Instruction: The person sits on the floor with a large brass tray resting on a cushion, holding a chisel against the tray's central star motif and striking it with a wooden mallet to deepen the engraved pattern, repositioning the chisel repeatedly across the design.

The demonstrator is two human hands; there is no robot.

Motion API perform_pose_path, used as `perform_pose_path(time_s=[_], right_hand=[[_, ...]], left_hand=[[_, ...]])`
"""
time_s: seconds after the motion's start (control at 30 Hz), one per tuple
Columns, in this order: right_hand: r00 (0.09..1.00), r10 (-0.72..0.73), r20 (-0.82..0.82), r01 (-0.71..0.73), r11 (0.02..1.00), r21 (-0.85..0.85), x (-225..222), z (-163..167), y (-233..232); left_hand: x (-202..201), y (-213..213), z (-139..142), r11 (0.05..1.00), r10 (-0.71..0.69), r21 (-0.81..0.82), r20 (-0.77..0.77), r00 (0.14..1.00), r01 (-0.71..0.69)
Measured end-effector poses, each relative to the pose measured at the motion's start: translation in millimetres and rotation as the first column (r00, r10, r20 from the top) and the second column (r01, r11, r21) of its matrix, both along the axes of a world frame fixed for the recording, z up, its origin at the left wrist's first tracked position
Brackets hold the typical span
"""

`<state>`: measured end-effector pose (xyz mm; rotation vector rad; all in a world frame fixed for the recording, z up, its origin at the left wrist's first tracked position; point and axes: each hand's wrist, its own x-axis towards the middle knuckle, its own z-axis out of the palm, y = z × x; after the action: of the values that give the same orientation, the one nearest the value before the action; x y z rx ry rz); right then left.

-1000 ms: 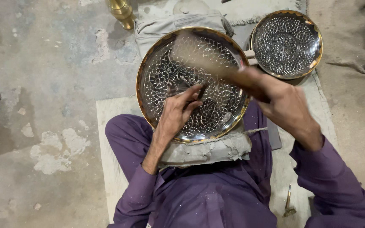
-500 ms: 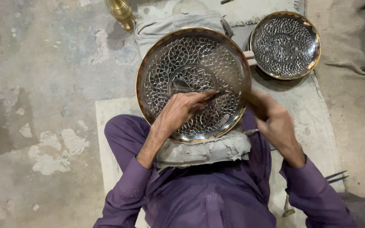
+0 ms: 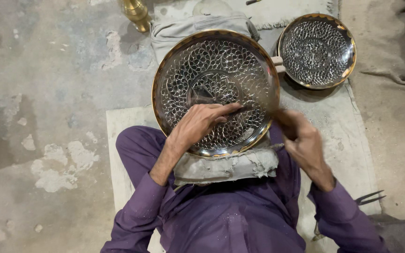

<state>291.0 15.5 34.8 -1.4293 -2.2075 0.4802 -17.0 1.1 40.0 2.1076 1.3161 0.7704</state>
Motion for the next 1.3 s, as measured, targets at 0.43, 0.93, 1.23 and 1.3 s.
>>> perform_pose_path(time_s=[0.43,0.93,1.23,1.3], right_hand=[[0.948,0.079,-0.308,-0.078,0.997,0.014,-1,30,14],[0.977,0.184,0.103,-0.197,0.972,0.127,-13,85,30],[0.952,0.241,0.188,-0.277,0.939,0.203,-24,92,51],[0.936,0.287,0.202,-0.319,0.937,0.144,-30,97,55]], left_hand=[[-1,-21,-13,0.974,0.214,0.012,0.273,0.938,-0.226],[1,-16,-36,0.92,0.357,-0.016,0.446,0.82,-0.392],[3,-16,-39,0.911,0.382,0.017,0.346,0.857,-0.413],[4,-17,-39,0.91,0.361,0.066,0.362,0.859,-0.41]])
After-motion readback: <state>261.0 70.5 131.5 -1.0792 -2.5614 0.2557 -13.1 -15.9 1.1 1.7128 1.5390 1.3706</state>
